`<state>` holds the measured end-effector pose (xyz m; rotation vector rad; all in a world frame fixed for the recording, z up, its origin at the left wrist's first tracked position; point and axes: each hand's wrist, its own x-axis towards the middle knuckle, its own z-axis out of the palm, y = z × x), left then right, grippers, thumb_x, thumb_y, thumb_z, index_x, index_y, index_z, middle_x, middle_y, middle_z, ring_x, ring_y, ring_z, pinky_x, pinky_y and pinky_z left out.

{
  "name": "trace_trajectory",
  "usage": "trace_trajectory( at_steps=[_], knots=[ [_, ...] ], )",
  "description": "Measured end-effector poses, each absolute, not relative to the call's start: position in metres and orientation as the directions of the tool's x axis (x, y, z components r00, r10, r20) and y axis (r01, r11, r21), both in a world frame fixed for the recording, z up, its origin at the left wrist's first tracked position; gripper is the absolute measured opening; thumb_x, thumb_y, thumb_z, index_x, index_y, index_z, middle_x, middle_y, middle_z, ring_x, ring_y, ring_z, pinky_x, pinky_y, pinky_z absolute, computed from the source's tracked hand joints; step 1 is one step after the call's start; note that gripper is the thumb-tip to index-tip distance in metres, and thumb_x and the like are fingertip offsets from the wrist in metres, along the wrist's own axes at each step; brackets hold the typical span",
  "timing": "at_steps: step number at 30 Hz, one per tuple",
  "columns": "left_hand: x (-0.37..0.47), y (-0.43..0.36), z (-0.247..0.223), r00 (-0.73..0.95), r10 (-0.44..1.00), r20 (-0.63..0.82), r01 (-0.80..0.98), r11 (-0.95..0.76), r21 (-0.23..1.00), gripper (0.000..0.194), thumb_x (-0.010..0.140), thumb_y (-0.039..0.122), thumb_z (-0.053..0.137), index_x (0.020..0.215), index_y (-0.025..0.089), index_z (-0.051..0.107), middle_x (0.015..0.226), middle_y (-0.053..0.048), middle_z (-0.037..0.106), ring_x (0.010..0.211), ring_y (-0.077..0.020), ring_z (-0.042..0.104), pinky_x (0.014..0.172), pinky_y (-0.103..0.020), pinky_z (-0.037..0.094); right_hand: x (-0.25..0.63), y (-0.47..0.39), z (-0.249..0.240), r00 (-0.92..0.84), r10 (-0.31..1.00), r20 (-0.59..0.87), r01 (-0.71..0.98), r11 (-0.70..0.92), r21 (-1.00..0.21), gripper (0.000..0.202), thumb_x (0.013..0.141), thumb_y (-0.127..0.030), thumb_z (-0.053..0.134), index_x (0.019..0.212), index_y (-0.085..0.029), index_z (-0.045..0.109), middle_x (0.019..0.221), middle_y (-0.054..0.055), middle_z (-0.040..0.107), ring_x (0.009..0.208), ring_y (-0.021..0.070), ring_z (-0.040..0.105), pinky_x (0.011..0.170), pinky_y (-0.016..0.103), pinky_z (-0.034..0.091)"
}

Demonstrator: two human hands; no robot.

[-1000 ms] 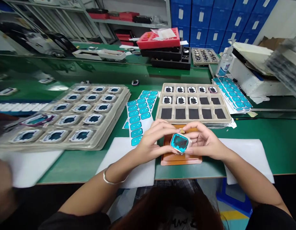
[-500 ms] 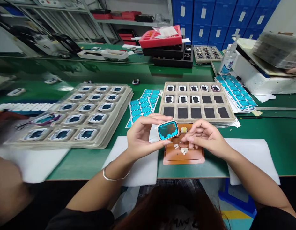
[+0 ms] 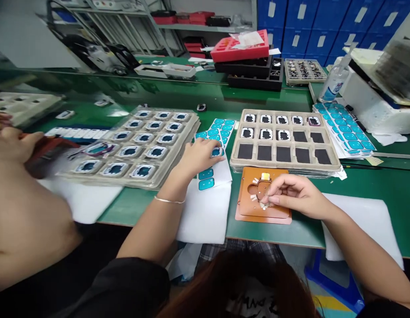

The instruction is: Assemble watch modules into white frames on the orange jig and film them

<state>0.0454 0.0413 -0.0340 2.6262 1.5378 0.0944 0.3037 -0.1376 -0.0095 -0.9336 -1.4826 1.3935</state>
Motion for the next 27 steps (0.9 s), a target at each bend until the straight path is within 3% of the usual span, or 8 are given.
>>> trace_trajectory(
  at_steps=[3,5,8,11,13,16,23,27],
  knots=[
    [0.045,0.044,-0.033,0.439,0.898,0.000,0.890,-0.435,0.133,0.045,0.087,0.038,0.067,0.124,0.017,0.055,0.136,-0.018,0.057,0.125,-0.0384,0.048,0.093,-0.051,0.045,0.306,-0.136,-0.009,-0.357,0.931,0.075,-0.016,0.074,-0.997,0.018,0.089,-0.027,0.072,0.103,-0.020,0.062,0.088,0.006,0.077,0.085,0.0167,0.075,0.079,0.031,0.063],
    [0.043,0.043,-0.030,0.418,0.908,-0.009,0.901,-0.414,0.131,0.035,0.084,0.040,0.068,0.110,0.016,0.062,0.124,-0.016,0.062,0.117,-0.0351,0.053,0.088,-0.044,0.047,0.306,-0.136,-0.009,-0.372,0.926,0.059,-0.002,0.063,-0.998,0.023,0.090,-0.030,0.072,0.107,-0.021,0.060,0.089,0.006,0.077,0.085,0.0172,0.075,0.080,0.033,0.062],
    [0.039,0.043,-0.028,0.405,0.897,-0.176,0.911,-0.380,0.158,0.021,0.084,0.039,0.068,0.092,0.019,0.068,0.098,-0.010,0.069,0.097,-0.0282,0.062,0.076,-0.034,0.046,0.306,-0.136,-0.007,-0.388,0.921,0.045,0.011,0.054,-0.998,0.025,0.090,-0.031,0.071,0.108,-0.021,0.059,0.090,0.006,0.077,0.087,0.0178,0.075,0.081,0.034,0.062],
    [0.037,0.045,-0.028,0.407,0.879,-0.248,0.911,-0.369,0.184,0.043,0.083,0.041,0.068,0.123,0.025,0.063,0.089,-0.006,0.070,0.089,-0.0263,0.065,0.070,-0.031,0.044,0.306,-0.136,-0.006,-0.403,0.914,0.042,0.013,0.052,-0.999,0.024,0.090,-0.030,0.071,0.109,-0.022,0.059,0.091,0.006,0.077,0.089,0.0175,0.074,0.080,0.032,0.061],
    [0.037,0.046,-0.029,0.415,0.871,-0.263,0.907,-0.371,0.201,0.072,0.082,0.044,0.068,0.147,0.028,0.042,0.092,-0.005,0.071,0.091,-0.0273,0.065,0.068,-0.030,0.042,0.306,-0.136,-0.006,-0.411,0.911,0.029,0.026,0.044,-0.999,0.025,0.090,-0.032,0.071,0.109,-0.022,0.059,0.092,0.006,0.077,0.089,0.0179,0.074,0.079,0.033,0.061],
    [0.037,0.048,-0.031,0.412,0.861,-0.299,0.908,-0.361,0.214,0.085,0.081,0.047,0.068,0.154,0.027,0.031,0.092,-0.006,0.070,0.094,-0.0287,0.065,0.067,-0.030,0.041,0.307,-0.136,-0.007,-0.411,0.912,0.000,0.061,0.027,-0.998,0.026,0.089,-0.035,0.071,0.108,-0.021,0.059,0.092,0.007,0.076,0.091,0.0192,0.074,0.079,0.034,0.061],
    [0.031,0.053,-0.035,0.445,0.844,-0.299,0.891,-0.382,0.246,0.068,0.076,0.052,0.070,0.135,0.023,0.055,0.092,-0.007,0.069,0.090,-0.0262,0.065,0.066,-0.029,0.041,0.307,-0.137,-0.007,-0.424,0.906,-0.022,0.115,0.029,-0.993,0.022,0.089,-0.035,0.071,0.102,-0.020,0.063,0.095,0.009,0.076,0.094,0.0195,0.074,0.080,0.033,0.062],
    [0.024,0.056,-0.033,0.452,0.843,-0.291,0.887,-0.392,0.244,0.055,0.065,0.053,0.078,0.107,0.021,0.066,0.105,-0.008,0.067,0.093,-0.0249,0.062,0.066,-0.028,0.042,0.307,-0.137,-0.004,-0.447,0.894,-0.024,0.146,0.046,-0.988,0.018,0.090,-0.035,0.070,0.098,-0.019,0.066,0.096,0.008,0.076,0.094,0.0188,0.073,0.078,0.031,0.061]
  ],
)
